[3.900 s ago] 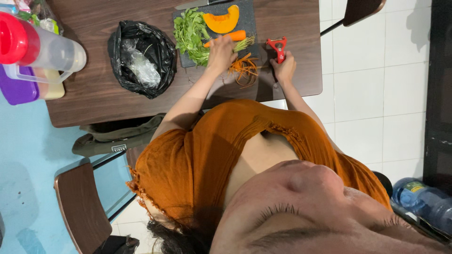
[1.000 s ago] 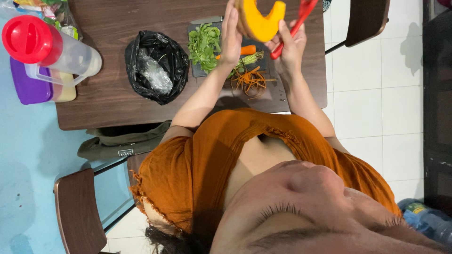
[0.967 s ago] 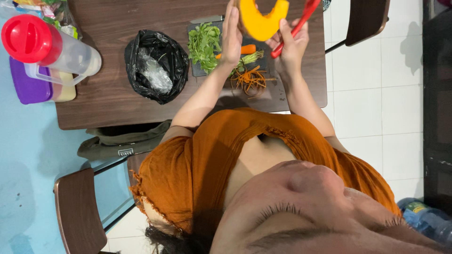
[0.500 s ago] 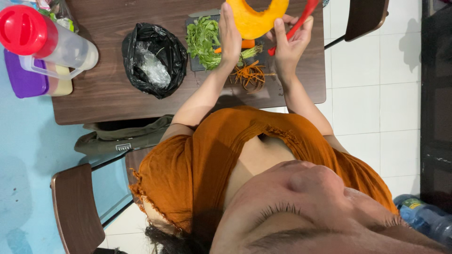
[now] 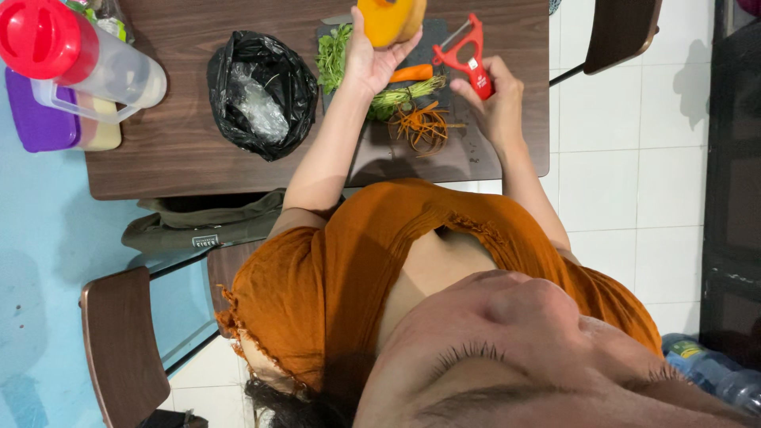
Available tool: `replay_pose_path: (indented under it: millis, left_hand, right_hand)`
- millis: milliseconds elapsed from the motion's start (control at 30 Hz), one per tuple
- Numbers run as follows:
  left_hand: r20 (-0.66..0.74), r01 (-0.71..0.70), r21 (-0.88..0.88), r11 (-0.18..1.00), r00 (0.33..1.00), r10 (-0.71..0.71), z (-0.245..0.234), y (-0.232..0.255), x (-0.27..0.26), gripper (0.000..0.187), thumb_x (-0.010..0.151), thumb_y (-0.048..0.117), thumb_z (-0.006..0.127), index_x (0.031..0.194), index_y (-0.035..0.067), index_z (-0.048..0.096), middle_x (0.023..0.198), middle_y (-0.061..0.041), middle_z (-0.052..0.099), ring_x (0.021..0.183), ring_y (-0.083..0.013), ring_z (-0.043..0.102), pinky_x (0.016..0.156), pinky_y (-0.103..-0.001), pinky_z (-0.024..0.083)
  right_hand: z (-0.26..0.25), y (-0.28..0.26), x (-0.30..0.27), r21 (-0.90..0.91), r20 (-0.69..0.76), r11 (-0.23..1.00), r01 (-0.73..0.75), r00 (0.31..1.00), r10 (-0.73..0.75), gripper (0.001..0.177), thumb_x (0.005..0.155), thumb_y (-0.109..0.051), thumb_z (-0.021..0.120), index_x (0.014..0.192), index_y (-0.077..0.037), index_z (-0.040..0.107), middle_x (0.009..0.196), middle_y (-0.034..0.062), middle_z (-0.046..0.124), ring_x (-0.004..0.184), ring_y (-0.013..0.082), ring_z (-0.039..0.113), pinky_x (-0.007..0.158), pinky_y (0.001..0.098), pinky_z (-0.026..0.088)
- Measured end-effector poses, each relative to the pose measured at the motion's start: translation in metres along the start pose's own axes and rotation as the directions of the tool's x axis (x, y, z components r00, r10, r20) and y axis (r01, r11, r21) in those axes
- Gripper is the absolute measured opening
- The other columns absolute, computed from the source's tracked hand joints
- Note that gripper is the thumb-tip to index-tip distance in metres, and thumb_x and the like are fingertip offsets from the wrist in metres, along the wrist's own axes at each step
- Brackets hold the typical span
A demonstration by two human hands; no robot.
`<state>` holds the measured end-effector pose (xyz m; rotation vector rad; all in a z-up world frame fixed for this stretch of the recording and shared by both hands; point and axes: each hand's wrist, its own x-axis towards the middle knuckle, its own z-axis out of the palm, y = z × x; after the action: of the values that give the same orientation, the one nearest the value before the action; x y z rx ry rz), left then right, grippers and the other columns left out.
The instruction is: The person peels a carrot using a peeler and then peels a piece of pumpkin with the peeler.
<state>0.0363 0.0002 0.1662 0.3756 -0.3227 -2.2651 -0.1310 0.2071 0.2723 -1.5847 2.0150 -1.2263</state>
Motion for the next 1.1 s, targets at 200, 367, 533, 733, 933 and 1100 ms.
replay_pose_path:
  millis: [200,367,533,733,933,1100]
  left_hand:
    - [-0.103,-0.149,0.558,0.817,0.964,0.246,0.000,0.001,0.004,0.085,0.097,0.070,0.035,0.127,-0.007,0.054,0.117,-0.027,0.069,0.106,-0.0354,0.076,0.080,-0.050,0.065]
    - [0.005,-0.315,0.511,0.800,0.932,0.364,-0.002,-0.002,0.007,0.073,0.107,0.064,0.039,0.126,-0.004,0.056,0.116,-0.018,0.064,0.104,-0.0245,0.069,0.083,-0.045,0.062]
    - [0.064,-0.349,0.335,0.875,0.935,0.349,0.016,-0.002,0.003,0.053,0.102,0.051,0.042,0.129,0.006,0.052,0.123,-0.007,0.063,0.114,-0.0173,0.065,0.098,-0.041,0.058]
    - [0.194,-0.554,0.343,0.759,0.832,0.520,-0.010,-0.008,0.027,0.044,0.119,0.041,0.044,0.121,-0.002,0.055,0.108,-0.009,0.059,0.094,-0.0175,0.058,0.086,-0.036,0.052]
    - [0.054,-0.535,0.596,0.599,0.771,0.635,-0.014,-0.006,0.035,0.048,0.112,0.041,0.040,0.122,-0.004,0.052,0.122,-0.010,0.051,0.110,-0.0192,0.055,0.100,-0.036,0.045]
    - [0.119,-0.498,0.706,0.504,0.784,0.609,-0.022,-0.008,0.040,0.049,0.110,0.040,0.039,0.125,-0.004,0.053,0.126,-0.011,0.050,0.118,-0.0185,0.052,0.104,-0.036,0.041]
  right_hand:
    - [0.000,0.009,0.015,0.102,-0.153,0.978,0.181,0.974,-0.165,0.023,0.105,-0.013,0.083,0.102,-0.001,0.064,0.076,0.0009,0.069,0.068,0.0073,0.067,0.061,0.0255,0.049]
    - [0.003,-0.003,0.028,0.545,-0.070,0.838,-0.022,0.995,0.071,0.026,0.114,-0.022,0.062,0.096,-0.004,0.058,0.067,-0.0020,0.058,0.054,0.0045,0.052,0.048,0.0218,0.036]
    - [0.003,-0.022,0.031,0.562,0.018,0.821,-0.107,0.993,0.117,0.030,0.114,-0.025,0.056,0.091,-0.006,0.056,0.064,-0.0034,0.057,0.047,0.0031,0.046,0.043,0.0215,0.032]
    - [0.003,-0.022,0.031,0.494,-0.055,0.869,-0.016,0.997,0.050,0.031,0.116,-0.023,0.059,0.093,-0.003,0.059,0.068,-0.0065,0.050,0.055,0.0021,0.039,0.050,0.0229,0.028]
    - [-0.001,-0.016,0.029,0.365,-0.121,0.928,0.070,0.992,-0.027,0.027,0.117,-0.020,0.062,0.098,-0.001,0.063,0.075,-0.0067,0.050,0.066,0.0020,0.038,0.058,0.0223,0.029]
    - [0.001,-0.013,0.036,0.545,-0.119,0.838,0.038,0.992,0.032,0.024,0.113,-0.020,0.063,0.097,-0.003,0.062,0.072,-0.0083,0.051,0.061,0.0001,0.040,0.056,0.0197,0.028]
